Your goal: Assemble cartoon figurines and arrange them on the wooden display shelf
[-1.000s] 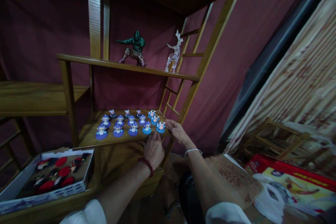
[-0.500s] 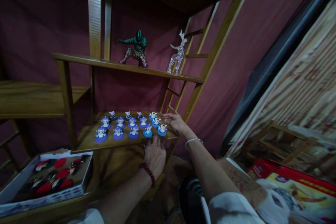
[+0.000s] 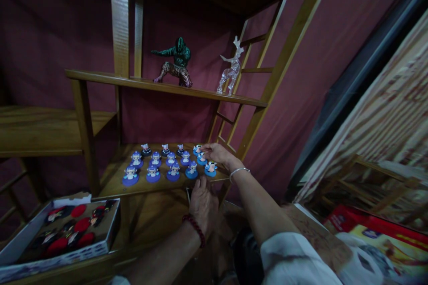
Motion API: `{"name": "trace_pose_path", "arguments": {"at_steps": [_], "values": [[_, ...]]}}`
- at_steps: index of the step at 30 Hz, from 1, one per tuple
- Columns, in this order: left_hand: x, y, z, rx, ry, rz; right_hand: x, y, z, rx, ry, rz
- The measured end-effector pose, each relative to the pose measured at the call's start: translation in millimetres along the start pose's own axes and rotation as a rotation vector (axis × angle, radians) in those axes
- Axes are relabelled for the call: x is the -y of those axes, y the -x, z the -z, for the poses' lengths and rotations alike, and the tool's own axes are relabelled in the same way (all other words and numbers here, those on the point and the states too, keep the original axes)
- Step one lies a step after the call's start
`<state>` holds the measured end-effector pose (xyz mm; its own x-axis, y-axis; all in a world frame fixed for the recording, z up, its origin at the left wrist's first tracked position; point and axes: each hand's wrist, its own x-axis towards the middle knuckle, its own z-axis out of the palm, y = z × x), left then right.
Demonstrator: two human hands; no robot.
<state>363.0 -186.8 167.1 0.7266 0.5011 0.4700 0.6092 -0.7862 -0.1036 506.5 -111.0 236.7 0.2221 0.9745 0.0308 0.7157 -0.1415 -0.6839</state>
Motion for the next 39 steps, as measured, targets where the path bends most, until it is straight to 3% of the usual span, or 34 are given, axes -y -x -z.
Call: {"name": "trace_pose_path", "arguments": {"at_steps": [6,13,39], "values": [[0.2,-2.4,-7.0,0.014,-0.03,-0.025,-4.0,-3.8,1.1,0.01,0.303,0.091],[0.9,-1.2,-6.4,-0.047,-0.021,-0.032,-2.2,-5.8,0.1,0.029,0.484,0.093],[0.9,2.9,-5.8,-0.018,-0.017,-0.016,-2.2,-6.3,8.5,0.071,0.425,0.095]]}}
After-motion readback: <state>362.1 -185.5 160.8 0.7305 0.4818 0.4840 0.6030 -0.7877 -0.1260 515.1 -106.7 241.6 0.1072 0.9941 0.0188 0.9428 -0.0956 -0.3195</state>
